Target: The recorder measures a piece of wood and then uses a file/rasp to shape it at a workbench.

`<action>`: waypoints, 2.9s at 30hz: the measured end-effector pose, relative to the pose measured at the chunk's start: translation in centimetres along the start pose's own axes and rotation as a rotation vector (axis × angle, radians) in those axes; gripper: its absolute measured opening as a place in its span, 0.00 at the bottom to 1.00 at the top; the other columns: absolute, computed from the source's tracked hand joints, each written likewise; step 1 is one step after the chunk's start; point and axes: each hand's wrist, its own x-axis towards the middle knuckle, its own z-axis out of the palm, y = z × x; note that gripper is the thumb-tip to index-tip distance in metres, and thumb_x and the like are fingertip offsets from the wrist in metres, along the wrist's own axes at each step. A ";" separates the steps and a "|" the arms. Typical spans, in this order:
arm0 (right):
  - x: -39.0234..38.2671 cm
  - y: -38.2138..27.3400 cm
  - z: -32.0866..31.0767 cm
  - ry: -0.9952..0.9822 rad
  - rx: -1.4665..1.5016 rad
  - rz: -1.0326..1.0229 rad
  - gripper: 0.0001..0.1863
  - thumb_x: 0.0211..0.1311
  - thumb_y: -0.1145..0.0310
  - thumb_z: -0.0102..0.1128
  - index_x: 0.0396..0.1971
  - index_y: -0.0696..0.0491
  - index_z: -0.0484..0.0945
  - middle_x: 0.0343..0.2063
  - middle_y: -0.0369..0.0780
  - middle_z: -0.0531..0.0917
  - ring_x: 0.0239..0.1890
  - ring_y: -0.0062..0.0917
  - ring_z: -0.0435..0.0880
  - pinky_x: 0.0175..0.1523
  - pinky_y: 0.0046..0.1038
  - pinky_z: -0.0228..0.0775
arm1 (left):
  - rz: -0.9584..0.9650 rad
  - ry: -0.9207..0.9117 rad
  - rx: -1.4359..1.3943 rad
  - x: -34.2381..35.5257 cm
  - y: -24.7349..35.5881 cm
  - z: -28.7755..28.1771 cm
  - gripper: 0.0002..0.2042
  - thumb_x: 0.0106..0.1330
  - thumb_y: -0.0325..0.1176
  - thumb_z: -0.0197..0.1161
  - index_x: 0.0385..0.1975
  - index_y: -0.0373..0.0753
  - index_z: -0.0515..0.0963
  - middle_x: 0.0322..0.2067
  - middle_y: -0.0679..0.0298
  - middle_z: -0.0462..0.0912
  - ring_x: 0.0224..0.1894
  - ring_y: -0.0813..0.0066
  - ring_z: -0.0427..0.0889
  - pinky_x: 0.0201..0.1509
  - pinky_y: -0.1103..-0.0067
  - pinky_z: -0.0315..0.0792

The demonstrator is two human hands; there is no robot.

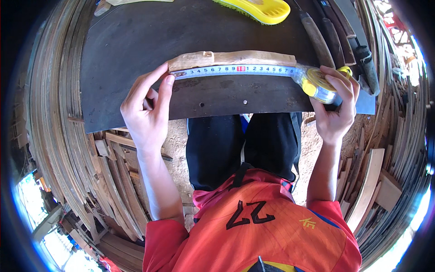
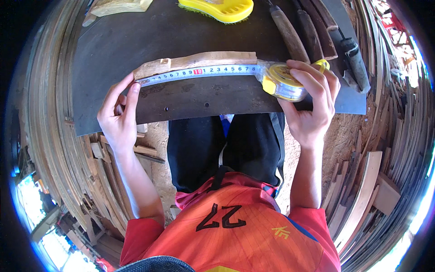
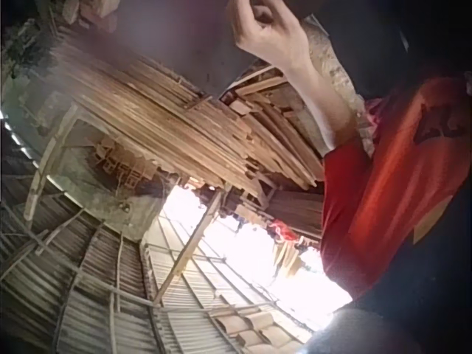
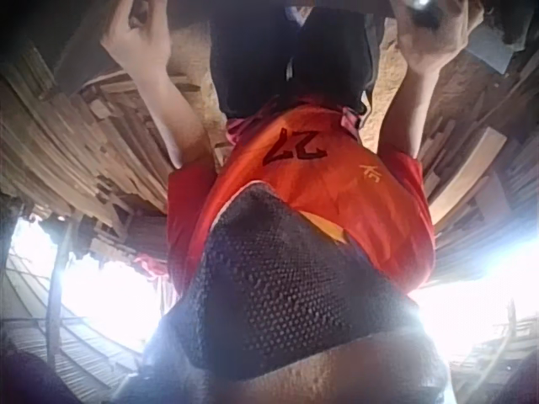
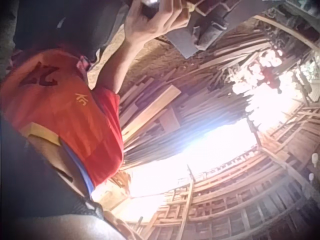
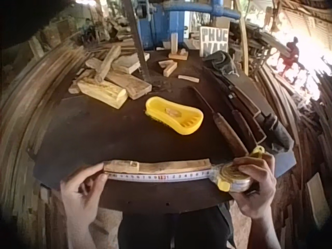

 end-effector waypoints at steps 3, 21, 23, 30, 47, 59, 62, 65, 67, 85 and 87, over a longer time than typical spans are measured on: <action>-0.1 0.0 0.2 -0.013 0.021 0.018 0.28 0.48 0.75 0.79 0.52 0.51 0.80 0.50 0.41 0.89 0.54 0.35 0.83 0.66 0.40 0.65 | 0.008 -0.010 -0.014 0.1 0.1 -0.1 0.13 0.67 0.28 0.74 0.51 0.42 0.89 0.37 0.67 0.88 0.20 0.91 0.66 0.21 0.87 0.55; -0.1 0.1 -0.4 -0.083 -0.026 0.008 0.29 0.50 0.75 0.79 0.53 0.54 0.78 0.51 0.46 0.88 0.56 0.40 0.80 0.66 0.42 0.67 | -0.137 0.023 -0.049 -0.2 0.8 0.4 0.11 0.68 0.27 0.73 0.49 0.39 0.89 0.17 0.79 0.71 0.18 0.95 0.58 0.22 0.85 0.47; 0.0 0.2 -0.2 -0.075 -0.020 -0.013 0.28 0.49 0.74 0.80 0.52 0.54 0.79 0.50 0.46 0.88 0.55 0.39 0.81 0.65 0.42 0.68 | -0.105 0.048 -0.059 -0.2 0.4 0.2 0.10 0.69 0.28 0.72 0.49 0.38 0.89 0.18 0.79 0.72 0.19 0.94 0.56 0.24 0.85 0.46; -0.1 0.7 0.0 -0.059 -0.041 -0.047 0.28 0.50 0.72 0.82 0.52 0.52 0.79 0.50 0.44 0.89 0.52 0.38 0.83 0.62 0.40 0.71 | -0.051 0.038 -0.067 0.2 0.3 0.3 0.09 0.70 0.25 0.71 0.47 0.36 0.89 0.35 0.67 0.90 0.28 0.91 0.76 0.30 0.90 0.62; -0.2 1.2 0.2 0.021 0.118 0.002 0.28 0.50 0.69 0.83 0.53 0.52 0.81 0.48 0.40 0.90 0.51 0.35 0.84 0.60 0.37 0.72 | -0.032 -0.008 -0.013 0.3 -0.3 0.2 0.08 0.70 0.27 0.71 0.46 0.39 0.90 0.38 0.65 0.91 0.25 0.92 0.73 0.26 0.88 0.57; 0.3 1.3 -0.3 -0.045 0.165 0.001 0.30 0.48 0.70 0.83 0.53 0.53 0.81 0.46 0.40 0.89 0.50 0.35 0.85 0.60 0.37 0.72 | -0.149 -0.060 -0.030 0.7 0.5 -0.3 0.08 0.71 0.29 0.70 0.47 0.38 0.89 0.43 0.59 0.91 0.47 0.72 0.89 0.50 0.77 0.82; 0.5 1.0 -0.8 -0.124 0.160 -0.008 0.31 0.50 0.74 0.81 0.55 0.57 0.76 0.48 0.49 0.87 0.54 0.38 0.82 0.62 0.39 0.73 | -0.185 -0.069 -0.030 1.0 0.5 -0.3 0.08 0.72 0.29 0.69 0.47 0.39 0.89 0.44 0.59 0.91 0.47 0.72 0.89 0.50 0.77 0.82; 0.5 1.2 -1.0 -0.131 0.167 -0.012 0.32 0.50 0.74 0.82 0.56 0.57 0.76 0.48 0.49 0.87 0.54 0.37 0.82 0.62 0.38 0.74 | -0.190 -0.075 -0.036 1.2 0.5 -0.3 0.08 0.72 0.29 0.69 0.47 0.38 0.89 0.44 0.59 0.91 0.47 0.72 0.89 0.51 0.77 0.82; 0.5 1.3 -0.9 -0.128 0.202 -0.005 0.32 0.51 0.73 0.82 0.56 0.57 0.76 0.49 0.49 0.87 0.54 0.37 0.82 0.62 0.38 0.74 | -0.183 -0.073 -0.020 1.2 0.7 -0.3 0.08 0.71 0.28 0.69 0.47 0.38 0.89 0.43 0.59 0.91 0.47 0.73 0.89 0.51 0.78 0.81; 1.0 0.6 -0.7 -0.081 0.260 0.148 0.31 0.48 0.70 0.84 0.53 0.57 0.80 0.45 0.45 0.88 0.50 0.35 0.84 0.58 0.35 0.75 | -0.112 0.006 -0.007 1.2 0.1 0.5 0.09 0.68 0.32 0.74 0.45 0.43 0.91 0.37 0.68 0.91 0.23 0.90 0.68 0.27 0.87 0.58; 1.0 0.7 -0.7 -0.086 0.257 0.157 0.31 0.48 0.69 0.84 0.54 0.58 0.80 0.45 0.45 0.88 0.51 0.35 0.84 0.59 0.35 0.75 | -0.121 0.004 -0.006 1.2 0.1 0.6 0.09 0.68 0.32 0.74 0.46 0.43 0.91 0.37 0.68 0.91 0.22 0.90 0.66 0.26 0.87 0.57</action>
